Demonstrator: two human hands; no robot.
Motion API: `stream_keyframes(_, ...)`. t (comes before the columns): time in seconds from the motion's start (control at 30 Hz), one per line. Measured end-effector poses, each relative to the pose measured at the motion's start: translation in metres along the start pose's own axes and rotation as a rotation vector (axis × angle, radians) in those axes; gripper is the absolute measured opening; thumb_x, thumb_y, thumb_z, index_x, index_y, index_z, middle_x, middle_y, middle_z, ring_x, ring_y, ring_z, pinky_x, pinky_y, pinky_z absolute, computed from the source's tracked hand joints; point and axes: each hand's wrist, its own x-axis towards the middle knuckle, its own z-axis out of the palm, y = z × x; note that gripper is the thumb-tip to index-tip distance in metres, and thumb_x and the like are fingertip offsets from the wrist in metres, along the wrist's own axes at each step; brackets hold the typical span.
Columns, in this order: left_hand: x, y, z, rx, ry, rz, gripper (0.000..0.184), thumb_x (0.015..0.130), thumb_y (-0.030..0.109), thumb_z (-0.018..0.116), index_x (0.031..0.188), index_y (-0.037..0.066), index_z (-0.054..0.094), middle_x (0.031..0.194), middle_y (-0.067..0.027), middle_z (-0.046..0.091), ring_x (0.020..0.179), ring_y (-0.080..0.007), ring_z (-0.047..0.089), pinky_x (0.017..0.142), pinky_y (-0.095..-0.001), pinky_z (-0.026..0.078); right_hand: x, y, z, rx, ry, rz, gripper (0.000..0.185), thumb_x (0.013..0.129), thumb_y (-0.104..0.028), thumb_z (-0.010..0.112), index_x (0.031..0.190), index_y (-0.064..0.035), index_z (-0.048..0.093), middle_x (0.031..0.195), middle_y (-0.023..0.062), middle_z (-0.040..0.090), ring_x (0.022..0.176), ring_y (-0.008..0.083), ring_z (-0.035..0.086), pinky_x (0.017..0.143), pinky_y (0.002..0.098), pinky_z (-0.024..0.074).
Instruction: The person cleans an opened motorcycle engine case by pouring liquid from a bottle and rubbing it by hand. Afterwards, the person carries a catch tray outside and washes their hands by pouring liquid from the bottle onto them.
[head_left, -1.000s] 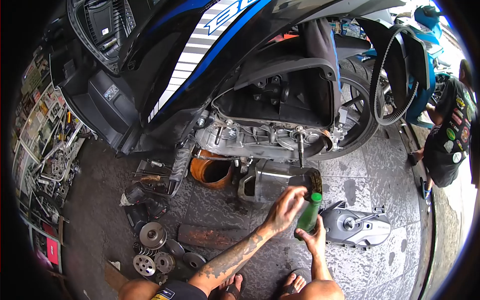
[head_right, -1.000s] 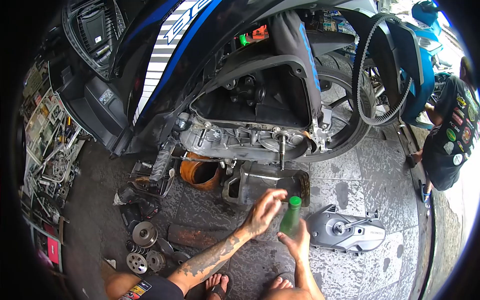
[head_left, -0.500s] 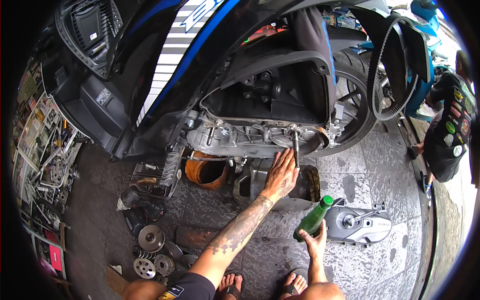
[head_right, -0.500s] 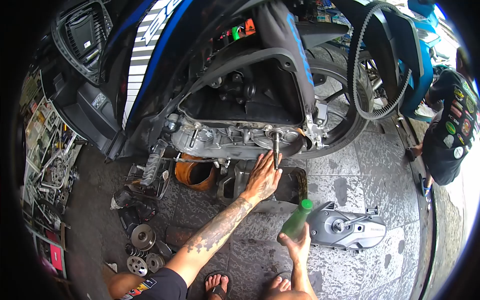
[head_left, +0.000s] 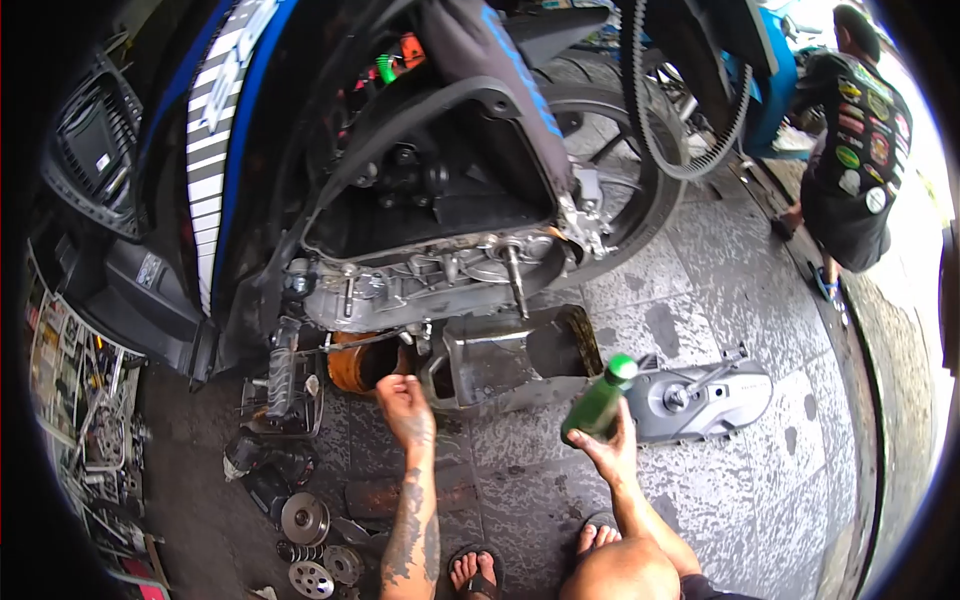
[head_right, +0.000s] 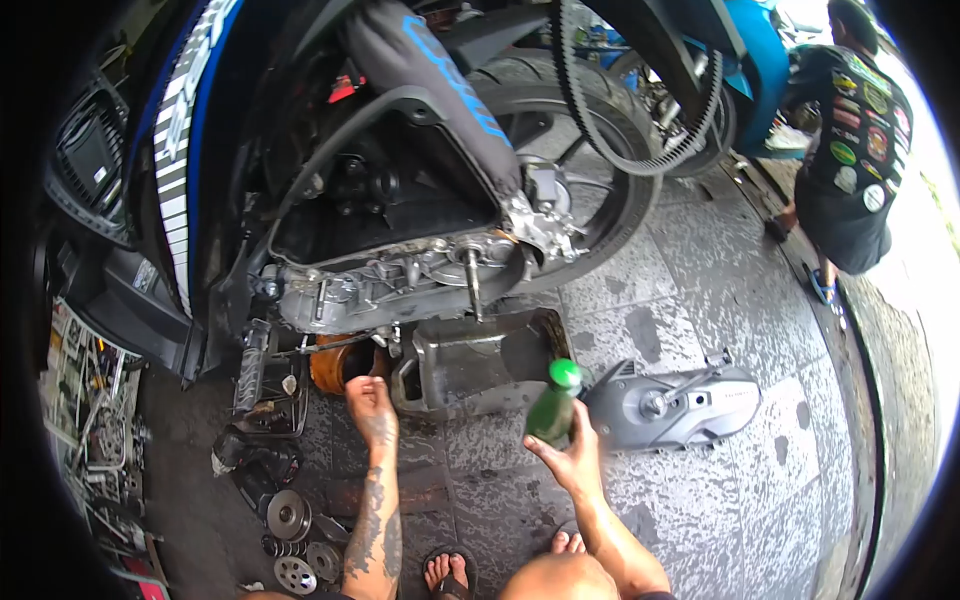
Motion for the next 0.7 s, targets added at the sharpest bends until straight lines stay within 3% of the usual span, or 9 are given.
stream_keyframes(0.07, 0.008, -0.05, 0.001, 0.004, -0.092, -0.251, 0.035, 0.092, 0.031, 0.062, 0.104, 0.001, 0.049, 0.088, -0.0072, 0.052, 0.077, -0.0195, 0.051, 0.077, -0.0318, 0.044, 0.001, -0.008, 0.004, -0.109, -0.052, 0.006, 0.072, 0.068, -0.019, 0.087, 0.126, -0.0005, 0.049, 0.108, 0.0114, 0.063, 0.103, 0.0175, 0.058, 0.094, 0.0338, 0.0438)
stream_keyframes(0.1, 0.012, -0.068, 0.001, -0.053, -0.203, -0.471, 0.043, 0.093, 0.041, 0.059, 0.106, 0.002, 0.047, 0.087, -0.0072, 0.051, 0.077, -0.018, 0.053, 0.068, -0.0309, 0.046, -0.002, -0.001, 0.006, -0.135, -0.044, 0.012, 0.073, 0.067, -0.021, 0.087, 0.126, -0.0011, 0.049, 0.109, 0.0121, 0.063, 0.104, 0.018, 0.057, 0.094, 0.0332, 0.0435)
stream_keyframes(0.13, 0.009, -0.005, -0.018, -0.061, -0.326, -0.658, 0.054, 0.09, 0.055, 0.056, 0.103, 0.004, 0.046, 0.089, -0.0073, 0.051, 0.074, -0.0162, 0.054, 0.057, -0.0276, 0.047, -0.007, -0.003, 0.01, -0.139, -0.036, 0.011, 0.071, 0.067, -0.019, 0.086, 0.125, -0.0027, 0.05, 0.111, 0.0096, 0.063, 0.105, 0.017, 0.056, 0.095, 0.0332, 0.0424)
stream_keyframes(0.23, 0.009, -0.031, -0.014, -0.142, -0.605, -0.879, 0.08, 0.078, 0.076, 0.052, 0.115, 0.006, 0.047, 0.099, -0.0105, 0.055, 0.077, -0.0185, 0.061, 0.053, -0.0248, 0.047, -0.018, 0.008, 0.013, -0.176, -0.085, 0.017, 0.072, 0.067, -0.023, 0.087, 0.125, -0.0023, 0.05, 0.108, 0.0117, 0.065, 0.103, 0.019, 0.06, 0.094, 0.036, 0.0449)
stream_keyframes(0.3, 0.011, -0.028, -0.012, -0.246, -0.667, -0.931, 0.082, 0.078, 0.077, 0.053, 0.121, 0.006, 0.047, 0.104, -0.0116, 0.056, 0.082, -0.021, 0.062, 0.054, -0.0255, 0.049, -0.023, 0.009, 0.012, -0.211, -0.135, 0.089, 0.076, 0.066, -0.03, 0.087, 0.127, -0.0036, 0.049, 0.114, 0.0164, 0.064, 0.11, 0.0255, 0.06, 0.096, 0.0385, 0.0459)
stream_keyframes(0.4, 0.016, -0.033, -0.006, -0.319, -0.661, -0.959, 0.084, 0.078, 0.07, 0.06, 0.13, 0.007, 0.045, 0.117, -0.0133, 0.056, 0.091, -0.0286, 0.065, 0.059, -0.0311, 0.055, -0.025, 0.016, 0.011, -0.22, -0.129, 0.092, 0.075, 0.066, -0.029, 0.087, 0.126, -0.0032, 0.049, 0.113, 0.0155, 0.064, 0.108, 0.0246, 0.061, 0.095, 0.0383, 0.0461)
stream_keyframes(0.5, 0.011, -0.039, 0.006, -0.318, -0.719, -0.964, 0.064, 0.079, 0.049, 0.071, 0.12, 0.004, 0.049, 0.117, -0.0125, 0.055, 0.088, -0.0327, 0.065, 0.062, -0.0368, 0.059, -0.03, 0.021, 0.008, -0.188, -0.098, 0.091, 0.074, 0.066, -0.027, 0.087, 0.126, -0.0031, 0.05, 0.111, 0.0145, 0.065, 0.105, 0.0243, 0.061, 0.093, 0.0379, 0.0462)
stream_keyframes(0.6, 0.004, -0.018, 0.004, -0.305, -0.63, -0.881, 0.037, 0.08, 0.03, 0.067, 0.108, 0.008, 0.055, 0.109, -0.0096, 0.056, 0.079, -0.0277, 0.063, 0.06, -0.0354, 0.057, -0.031, 0.016, 0.008, -0.172, -0.086, 0.102, 0.072, 0.067, -0.026, 0.086, 0.125, -0.0033, 0.05, 0.108, 0.0133, 0.065, 0.101, 0.0229, 0.062, 0.092, 0.037, 0.0462)
stream_keyframes(0.7, -0.003, -0.017, 0.005, -0.309, -0.585, -0.841, 0.032, 0.078, 0.023, 0.062, 0.107, 0.009, 0.055, 0.102, -0.0079, 0.056, 0.076, -0.0235, 0.061, 0.059, -0.035, 0.057, -0.033, 0.01, 0.007, -0.131, -0.055, 0.178, 0.069, 0.067, -0.025, 0.084, 0.124, -0.0029, 0.05, 0.104, 0.0115, 0.066, 0.1, 0.0201, 0.061, 0.091, 0.0354, 0.0455)
